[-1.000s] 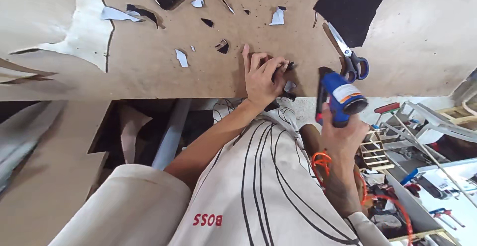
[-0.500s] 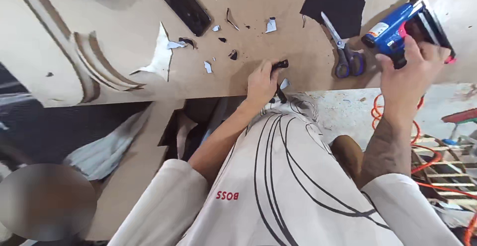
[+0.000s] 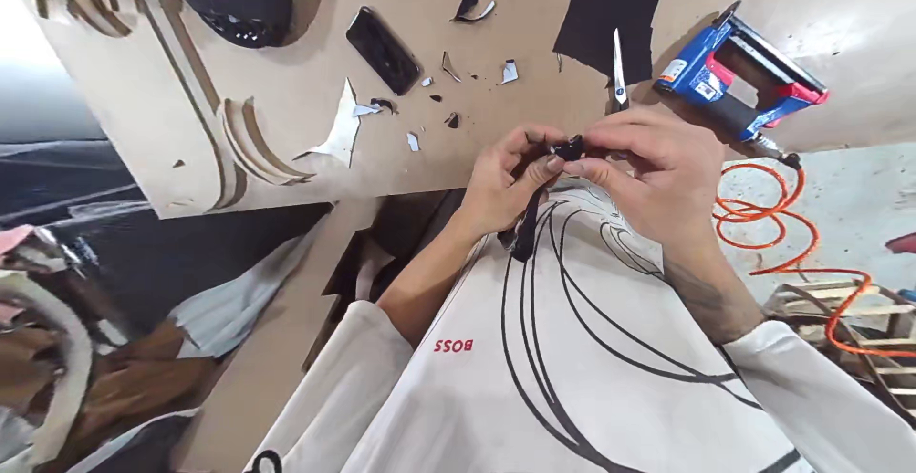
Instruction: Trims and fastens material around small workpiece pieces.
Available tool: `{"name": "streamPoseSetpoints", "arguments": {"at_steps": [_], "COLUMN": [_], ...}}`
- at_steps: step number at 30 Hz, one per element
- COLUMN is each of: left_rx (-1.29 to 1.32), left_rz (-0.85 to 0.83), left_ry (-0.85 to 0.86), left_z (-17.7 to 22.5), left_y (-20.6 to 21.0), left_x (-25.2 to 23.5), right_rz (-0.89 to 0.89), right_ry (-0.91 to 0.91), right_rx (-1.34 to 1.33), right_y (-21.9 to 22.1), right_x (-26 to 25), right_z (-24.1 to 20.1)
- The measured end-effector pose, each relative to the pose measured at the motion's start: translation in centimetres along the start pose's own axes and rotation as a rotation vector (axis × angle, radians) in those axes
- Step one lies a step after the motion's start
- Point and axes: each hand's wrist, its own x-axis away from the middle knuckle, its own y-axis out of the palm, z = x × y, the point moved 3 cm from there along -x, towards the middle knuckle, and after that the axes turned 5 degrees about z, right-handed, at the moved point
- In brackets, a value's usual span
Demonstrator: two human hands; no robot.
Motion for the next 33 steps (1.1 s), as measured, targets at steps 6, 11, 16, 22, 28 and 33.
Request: {"name": "streamPoseSetpoints", "arguments": {"at_steps": [6,11,16,22,28,33], "left_rx": [0.170,0.228,0.279,0.041,-0.732,-0.427], "left_rz": [-0.246,-0.515,-0.644,-0.597,-0.519,-0.602], "left_ry": [0.012,-0.047,-0.107,0.006,0.120,0.034], "left_z": [1.5,1.5,0.7,0.7,2.5,2.7], "left_y": [-0.2,-0.1,-0.1,-1.1,-3.8,-8.2], "left_x": [1.0,1.8,2.6,2.4,3.8,7.4], "right_rz": [-0.079,-0.416,-0.420,-0.562,-0.739,-0.744], "right_ry": [-0.126,-0.069,-0.115,-0.128,-0.125,0.031], "right_rx": [-0.127,-0.290,-0.229,-0.085,-0.095,-0.227], "right_y": [-0.6,-0.6,0.8,2.6,3.5,3.7], "right_x": [0.4,0.2,1.8,4.2,4.7,4.7], "right_z": [-2.1,-2.6,-3.2,-3.7,-2.3,-1.4]}}
